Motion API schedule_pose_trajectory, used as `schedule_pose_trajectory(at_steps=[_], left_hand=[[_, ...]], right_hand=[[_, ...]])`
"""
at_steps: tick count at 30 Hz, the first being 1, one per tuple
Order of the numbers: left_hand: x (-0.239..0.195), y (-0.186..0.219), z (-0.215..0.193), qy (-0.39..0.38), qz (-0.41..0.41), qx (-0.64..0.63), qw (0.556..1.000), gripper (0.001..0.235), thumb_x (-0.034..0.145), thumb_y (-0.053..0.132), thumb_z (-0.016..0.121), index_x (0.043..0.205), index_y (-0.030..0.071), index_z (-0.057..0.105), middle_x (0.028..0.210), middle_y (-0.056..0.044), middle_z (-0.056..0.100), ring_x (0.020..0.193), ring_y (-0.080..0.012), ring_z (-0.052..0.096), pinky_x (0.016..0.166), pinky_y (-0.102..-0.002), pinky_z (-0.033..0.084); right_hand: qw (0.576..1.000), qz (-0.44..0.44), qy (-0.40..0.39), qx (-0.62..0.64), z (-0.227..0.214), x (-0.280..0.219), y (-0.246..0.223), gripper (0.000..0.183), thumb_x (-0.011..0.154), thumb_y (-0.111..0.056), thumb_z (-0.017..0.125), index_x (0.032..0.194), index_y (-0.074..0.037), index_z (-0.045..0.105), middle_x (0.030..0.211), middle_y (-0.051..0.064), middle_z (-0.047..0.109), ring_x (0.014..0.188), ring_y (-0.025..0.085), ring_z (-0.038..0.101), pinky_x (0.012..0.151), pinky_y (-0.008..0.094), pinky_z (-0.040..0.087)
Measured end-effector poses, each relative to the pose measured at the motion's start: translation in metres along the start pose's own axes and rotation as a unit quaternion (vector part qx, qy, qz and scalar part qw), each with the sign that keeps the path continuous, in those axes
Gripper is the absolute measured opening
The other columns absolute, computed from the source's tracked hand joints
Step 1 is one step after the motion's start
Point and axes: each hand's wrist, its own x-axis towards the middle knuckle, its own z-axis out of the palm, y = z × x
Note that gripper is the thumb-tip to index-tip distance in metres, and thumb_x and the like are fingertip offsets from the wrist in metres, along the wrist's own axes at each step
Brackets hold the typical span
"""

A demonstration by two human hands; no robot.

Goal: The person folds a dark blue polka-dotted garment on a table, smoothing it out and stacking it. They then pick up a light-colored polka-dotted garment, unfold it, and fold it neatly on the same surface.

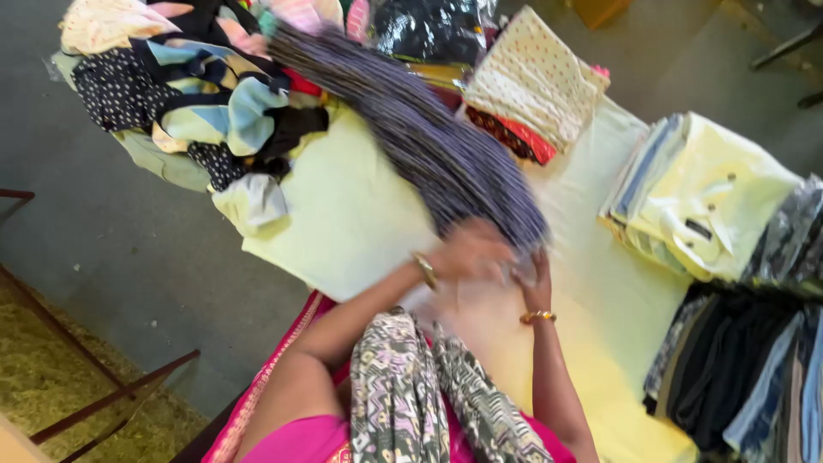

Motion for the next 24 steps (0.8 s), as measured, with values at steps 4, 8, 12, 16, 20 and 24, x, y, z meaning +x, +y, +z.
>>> schedule_pose_trajectory(at_steps=[4,8,12,16,20,24], left_hand=[[-0.027,0.041,0.075,-0.134,0.057,-0.069,0.987,0.047,0.089,0.053,0.069,0.123,0.021,0.074,0.146,-0.008,0.060,0.127,-0.0323,0.058,0.112,-0.046,0.041],[-0.069,0.020,0.081,-0.268,-0.101,-0.080,0.955,0.047,0.093,0.046,0.066,0.130,0.016,0.068,0.137,-0.012,0.065,0.125,-0.0332,0.060,0.108,-0.045,0.045],[-0.092,-0.003,0.054,-0.278,-0.277,-0.111,0.913,0.048,0.091,0.041,0.071,0.129,0.012,0.068,0.124,-0.012,0.072,0.113,-0.0275,0.069,0.099,-0.041,0.053],[-0.073,-0.002,0.048,-0.254,-0.363,-0.159,0.882,0.048,0.093,0.037,0.068,0.133,0.013,0.066,0.120,-0.008,0.073,0.102,-0.0210,0.071,0.093,-0.036,0.056],[-0.044,0.001,0.027,-0.128,-0.348,-0.289,0.883,0.052,0.098,0.035,0.065,0.144,0.011,0.058,0.118,-0.009,0.072,0.102,-0.0170,0.067,0.094,-0.034,0.054],[-0.026,0.009,-0.002,0.001,-0.416,-0.430,0.802,0.058,0.098,0.040,0.055,0.149,0.013,0.054,0.124,-0.010,0.073,0.109,-0.0185,0.068,0.095,-0.038,0.050]], right_hand=[[1.000,-0.019,-0.008,0.010,-0.084,-0.063,-0.048,0.059,0.097,-0.042,0.055,0.152,-0.026,0.043,0.161,0.001,0.039,0.148,0.022,0.034,0.118,0.043,0.029],[1.000,-0.021,-0.003,0.017,-0.126,-0.132,-0.054,0.057,0.095,-0.037,0.057,0.149,-0.023,0.047,0.157,0.003,0.043,0.145,0.024,0.038,0.116,0.044,0.032],[0.999,-0.022,0.017,0.032,-0.168,-0.163,-0.089,0.055,0.093,-0.032,0.059,0.147,-0.021,0.050,0.152,0.004,0.047,0.141,0.026,0.042,0.115,0.045,0.034],[0.996,-0.059,0.036,0.048,-0.199,-0.143,-0.138,0.053,0.092,-0.027,0.061,0.144,-0.019,0.054,0.148,0.006,0.052,0.138,0.027,0.046,0.113,0.046,0.037],[0.989,-0.120,0.046,0.068,-0.221,-0.086,-0.199,0.052,0.090,-0.022,0.062,0.141,-0.016,0.057,0.144,0.008,0.056,0.134,0.029,0.050,0.112,0.047,0.039],[0.979,-0.184,0.049,0.074,-0.281,-0.027,-0.286,0.051,0.088,-0.017,0.064,0.139,-0.014,0.061,0.140,0.010,0.060,0.131,0.030,0.054,0.110,0.048,0.041]])
